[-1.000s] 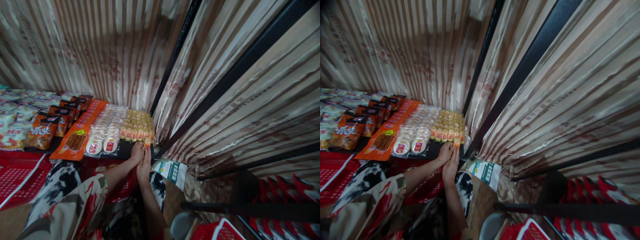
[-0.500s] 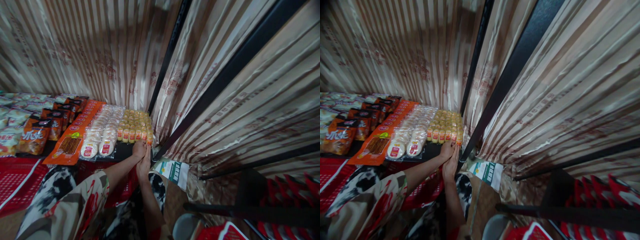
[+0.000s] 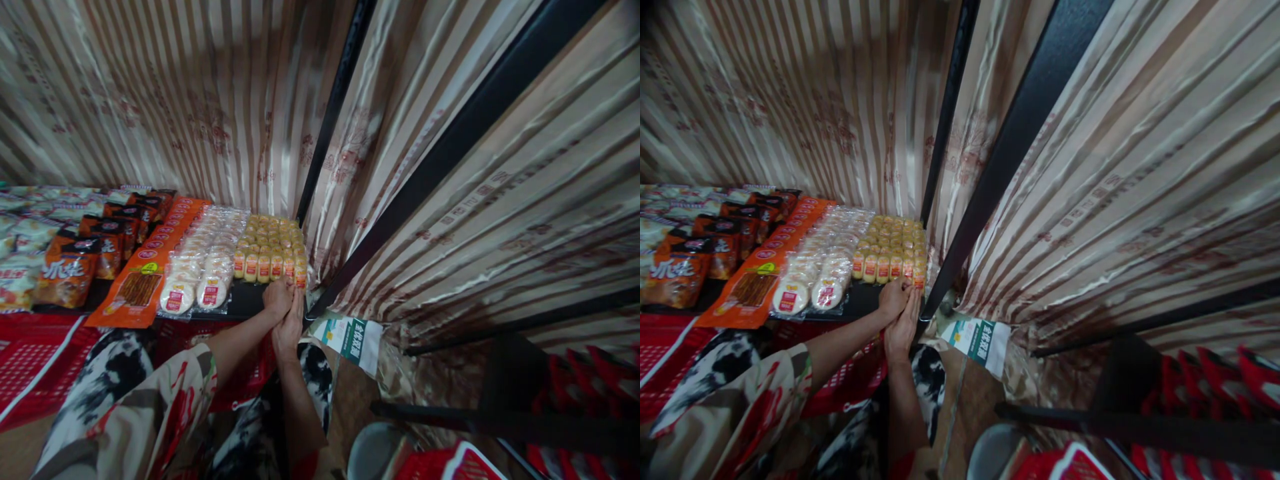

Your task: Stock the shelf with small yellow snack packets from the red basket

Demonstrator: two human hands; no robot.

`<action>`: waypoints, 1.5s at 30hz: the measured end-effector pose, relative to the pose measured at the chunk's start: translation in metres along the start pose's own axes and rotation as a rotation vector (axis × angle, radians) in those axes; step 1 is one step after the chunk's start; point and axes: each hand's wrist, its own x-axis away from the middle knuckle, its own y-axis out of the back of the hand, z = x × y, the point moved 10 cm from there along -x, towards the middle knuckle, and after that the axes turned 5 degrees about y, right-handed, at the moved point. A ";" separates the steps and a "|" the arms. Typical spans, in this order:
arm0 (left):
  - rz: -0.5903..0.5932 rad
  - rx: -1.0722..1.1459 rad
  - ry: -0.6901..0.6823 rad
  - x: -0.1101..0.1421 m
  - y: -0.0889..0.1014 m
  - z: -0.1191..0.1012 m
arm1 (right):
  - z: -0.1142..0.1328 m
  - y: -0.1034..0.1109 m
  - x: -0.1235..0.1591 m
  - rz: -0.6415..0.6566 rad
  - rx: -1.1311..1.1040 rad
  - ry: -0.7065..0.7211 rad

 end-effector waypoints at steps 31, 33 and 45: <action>-0.086 0.164 -0.295 0.057 0.017 0.037 | 0.033 0.022 0.018 -0.055 -0.020 0.127; -0.083 0.123 -0.301 0.062 0.018 0.041 | 0.038 0.021 0.020 -0.046 -0.005 0.136; 0.154 -0.085 -0.129 0.080 0.010 0.141 | 0.035 -0.072 0.075 0.696 0.280 0.182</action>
